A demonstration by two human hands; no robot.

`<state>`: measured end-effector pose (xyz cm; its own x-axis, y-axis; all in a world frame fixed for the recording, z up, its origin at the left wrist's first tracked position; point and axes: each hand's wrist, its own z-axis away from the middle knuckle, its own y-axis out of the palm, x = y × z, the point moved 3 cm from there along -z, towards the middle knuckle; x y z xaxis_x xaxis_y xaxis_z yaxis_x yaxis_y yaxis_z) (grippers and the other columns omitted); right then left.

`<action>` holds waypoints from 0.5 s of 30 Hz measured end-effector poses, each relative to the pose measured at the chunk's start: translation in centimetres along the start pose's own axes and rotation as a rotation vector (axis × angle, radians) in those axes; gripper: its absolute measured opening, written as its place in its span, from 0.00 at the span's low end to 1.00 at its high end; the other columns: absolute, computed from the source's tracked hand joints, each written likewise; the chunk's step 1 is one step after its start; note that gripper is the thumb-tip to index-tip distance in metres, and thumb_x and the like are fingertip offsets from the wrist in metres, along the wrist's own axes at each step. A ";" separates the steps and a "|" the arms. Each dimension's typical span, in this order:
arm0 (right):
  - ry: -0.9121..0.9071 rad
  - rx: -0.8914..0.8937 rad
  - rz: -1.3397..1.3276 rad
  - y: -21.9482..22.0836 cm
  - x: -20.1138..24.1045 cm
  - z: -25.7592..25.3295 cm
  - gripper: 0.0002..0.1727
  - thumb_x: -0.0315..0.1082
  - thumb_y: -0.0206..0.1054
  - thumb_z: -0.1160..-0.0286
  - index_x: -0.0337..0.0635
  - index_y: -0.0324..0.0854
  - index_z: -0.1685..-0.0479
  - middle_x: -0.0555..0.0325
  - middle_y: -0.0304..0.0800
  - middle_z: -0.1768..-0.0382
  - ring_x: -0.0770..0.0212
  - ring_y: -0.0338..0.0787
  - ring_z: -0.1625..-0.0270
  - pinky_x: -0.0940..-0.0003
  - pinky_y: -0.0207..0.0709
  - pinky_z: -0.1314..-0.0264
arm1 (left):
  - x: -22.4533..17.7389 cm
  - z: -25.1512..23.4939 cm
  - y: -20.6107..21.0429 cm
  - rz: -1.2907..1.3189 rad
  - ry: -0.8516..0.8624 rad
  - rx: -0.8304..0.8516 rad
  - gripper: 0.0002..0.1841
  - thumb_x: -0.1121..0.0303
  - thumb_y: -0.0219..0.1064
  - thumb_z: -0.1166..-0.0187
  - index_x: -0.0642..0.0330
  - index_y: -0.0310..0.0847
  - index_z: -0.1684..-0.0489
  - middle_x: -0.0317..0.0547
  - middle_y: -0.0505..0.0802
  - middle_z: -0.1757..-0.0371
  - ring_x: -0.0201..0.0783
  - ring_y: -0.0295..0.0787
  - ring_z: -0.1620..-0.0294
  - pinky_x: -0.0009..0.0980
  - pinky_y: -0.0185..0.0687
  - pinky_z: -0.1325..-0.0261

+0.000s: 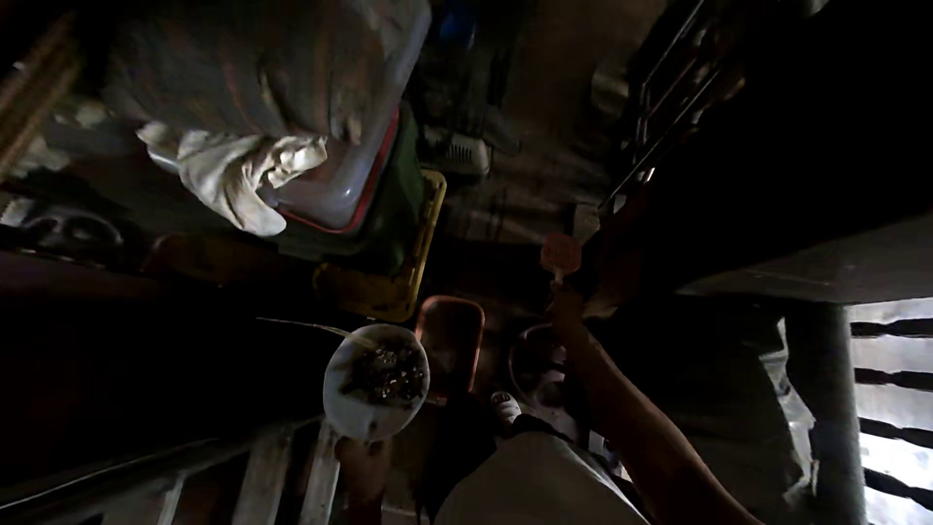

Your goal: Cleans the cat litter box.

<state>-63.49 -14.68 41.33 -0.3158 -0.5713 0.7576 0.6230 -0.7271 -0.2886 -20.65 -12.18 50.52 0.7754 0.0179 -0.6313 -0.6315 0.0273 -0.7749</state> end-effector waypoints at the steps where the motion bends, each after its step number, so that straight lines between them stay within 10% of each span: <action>1: -0.024 -0.007 -0.025 -1.2 1.3 -0.2 0.21 0.42 0.60 0.09 0.32 0.79 0.35 0.46 0.85 0.61 0.57 0.82 0.66 0.59 0.80 0.60 | -1.4 -0.8 0.4 0.015 0.016 0.021 0.22 0.74 0.73 0.27 0.83 0.80 0.40 0.76 0.90 0.44 0.64 0.89 0.39 0.57 0.81 0.31; 15: -0.108 0.070 0.157 -12.1 6.0 -5.5 0.22 0.45 0.63 0.13 0.38 0.83 0.33 0.44 0.90 0.52 0.52 0.88 0.56 0.49 0.82 0.48 | -22.6 -19.0 15.6 0.175 0.211 0.325 0.12 0.75 0.70 0.21 0.79 0.86 0.48 0.59 0.94 0.55 0.35 0.92 0.56 0.32 0.88 0.44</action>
<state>-76.83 -11.43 46.14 -0.1351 -0.6286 0.7659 0.7076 -0.6023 -0.3695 -48.11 -31.14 52.09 0.6177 -0.1539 -0.7712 -0.6931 0.3568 -0.6264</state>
